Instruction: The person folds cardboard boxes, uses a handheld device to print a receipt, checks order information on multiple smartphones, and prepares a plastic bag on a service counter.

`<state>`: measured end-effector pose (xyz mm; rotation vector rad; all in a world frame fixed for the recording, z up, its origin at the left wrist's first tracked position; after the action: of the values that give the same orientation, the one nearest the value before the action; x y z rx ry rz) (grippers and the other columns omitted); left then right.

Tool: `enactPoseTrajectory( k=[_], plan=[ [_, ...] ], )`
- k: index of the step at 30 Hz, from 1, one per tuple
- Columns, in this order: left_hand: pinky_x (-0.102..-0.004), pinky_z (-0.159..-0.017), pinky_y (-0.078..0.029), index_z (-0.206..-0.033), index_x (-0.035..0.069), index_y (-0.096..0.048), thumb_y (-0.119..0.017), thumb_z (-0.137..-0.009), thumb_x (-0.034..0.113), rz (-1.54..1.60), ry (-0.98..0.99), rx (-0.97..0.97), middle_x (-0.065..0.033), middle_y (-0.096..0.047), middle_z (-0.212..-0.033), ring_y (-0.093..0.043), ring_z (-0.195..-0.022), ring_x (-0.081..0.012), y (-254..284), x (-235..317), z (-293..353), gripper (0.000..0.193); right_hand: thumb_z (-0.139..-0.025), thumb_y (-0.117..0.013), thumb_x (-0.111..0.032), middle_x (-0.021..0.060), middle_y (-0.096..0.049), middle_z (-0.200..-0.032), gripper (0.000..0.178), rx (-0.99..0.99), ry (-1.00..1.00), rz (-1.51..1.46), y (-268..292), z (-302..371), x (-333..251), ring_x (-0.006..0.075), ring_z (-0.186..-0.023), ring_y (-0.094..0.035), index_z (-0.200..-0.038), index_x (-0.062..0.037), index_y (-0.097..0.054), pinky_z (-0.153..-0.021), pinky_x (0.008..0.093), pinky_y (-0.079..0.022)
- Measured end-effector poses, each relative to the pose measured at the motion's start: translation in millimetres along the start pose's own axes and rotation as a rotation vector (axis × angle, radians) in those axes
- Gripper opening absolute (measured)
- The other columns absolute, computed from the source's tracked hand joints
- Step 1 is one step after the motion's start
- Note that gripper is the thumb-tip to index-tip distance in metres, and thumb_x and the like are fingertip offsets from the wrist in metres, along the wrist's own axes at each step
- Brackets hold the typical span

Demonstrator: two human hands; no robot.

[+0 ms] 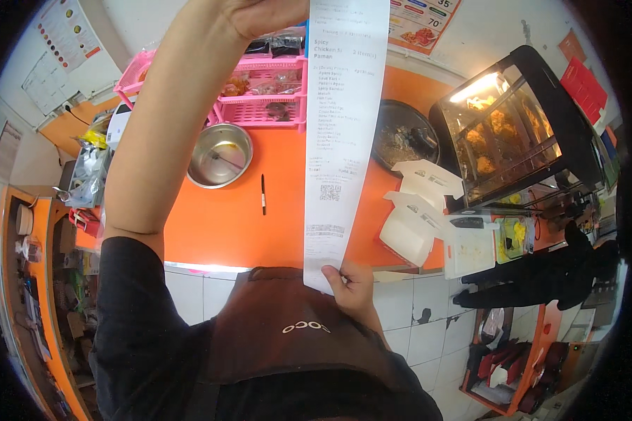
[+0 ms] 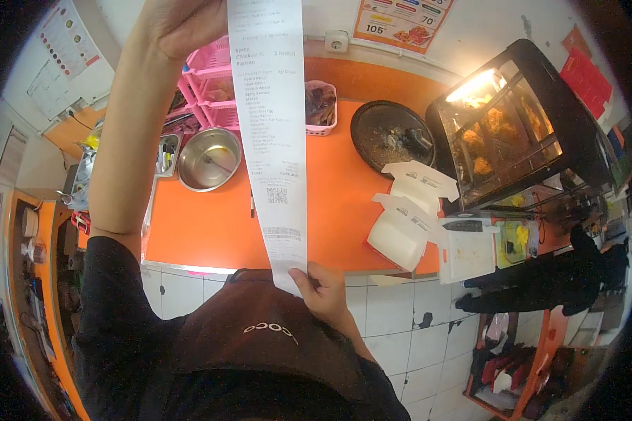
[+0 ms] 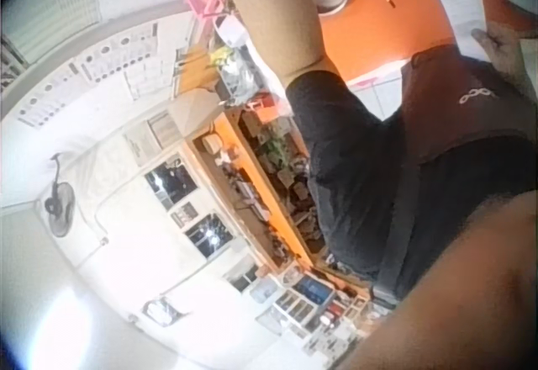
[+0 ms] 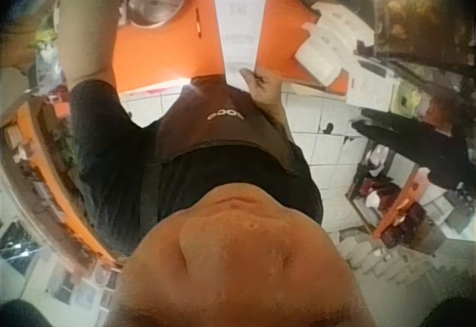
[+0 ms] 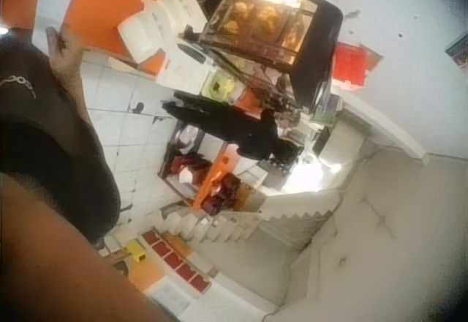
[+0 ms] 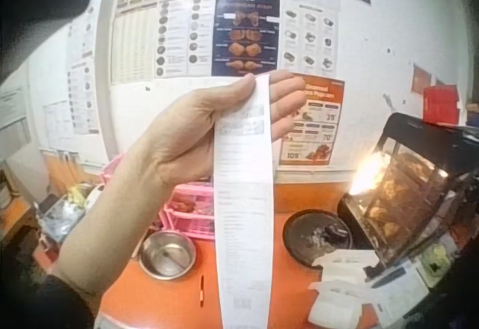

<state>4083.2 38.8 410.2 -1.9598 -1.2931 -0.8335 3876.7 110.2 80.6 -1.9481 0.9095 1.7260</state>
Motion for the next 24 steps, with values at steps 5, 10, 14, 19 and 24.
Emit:
enactPoseTrajectory(
  k=[5,10,14,19,24],
  plan=[
    [-0.0355,-0.113,-0.048,-0.153,-0.005,-0.023,-0.040,-0.107,0.021,0.011,-0.001,0.017,-0.0232,-0.036,-0.155,-0.045,-0.140,-0.0266,1,2,0,0.055,-0.093,-0.063,-0.004,0.0136,-0.075,-0.086,0.019,-0.064,-0.044,0.062,-1,1,11,0.0168,-0.075,-0.071,-0.108,0.0059,-0.070,-0.070,0.0297,-0.053],
    [-0.0358,-0.113,-0.047,-0.153,-0.005,-0.023,-0.040,-0.107,0.020,0.011,-0.010,-0.007,-0.0237,-0.036,-0.155,-0.045,-0.140,-0.0269,1,3,0,0.055,-0.093,-0.068,-0.008,0.0067,-0.067,-0.070,0.016,-0.006,-0.001,0.031,0,-2,11,0.0072,-0.060,-0.051,-0.101,0.0051,-0.071,-0.055,0.0260,-0.040],
    [-0.0357,-0.113,-0.047,-0.153,-0.006,-0.023,-0.039,-0.108,0.020,0.023,-0.006,-0.004,-0.0245,-0.037,-0.155,-0.045,-0.140,-0.0270,2,3,-1,0.055,-0.093,-0.066,-0.006,0.0093,-0.070,-0.076,0.017,-0.045,-0.060,0.083,2,3,29,0.0113,-0.066,-0.060,-0.103,0.0054,-0.071,-0.061,0.0275,-0.046],
    [-0.0360,-0.113,-0.048,-0.153,-0.006,-0.022,-0.038,-0.108,0.021,0.032,0.012,0.023,-0.0246,-0.036,-0.155,-0.045,-0.140,-0.0278,7,1,-2,0.055,-0.093,-0.063,-0.004,0.0126,-0.075,-0.087,0.019,-0.105,-0.114,0.098,-4,-5,22,0.0154,-0.077,-0.070,-0.108,0.0059,-0.070,-0.071,0.0286,-0.053],
    [-0.0386,-0.098,-0.057,-0.143,-0.002,-0.045,-0.050,-0.105,0.037,0.048,0.302,0.222,-0.0173,-0.063,-0.129,-0.067,-0.113,-0.0264,23,-58,36,0.055,-0.084,-0.073,-0.004,0.0138,-0.065,-0.107,0.018,-0.028,0.113,0.189,13,-32,47,0.0225,-0.101,-0.062,-0.102,-0.0051,-0.075,-0.084,0.0341,-0.049]
  ],
)
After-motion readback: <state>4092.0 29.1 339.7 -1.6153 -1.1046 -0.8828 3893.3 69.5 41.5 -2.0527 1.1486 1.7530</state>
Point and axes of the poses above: each hand's wrist, its own z-axis away from the middle knuckle, its own y-axis out of the back of the hand, x = y × z, the point moved 10 cm from there along -z, towards the middle knuckle
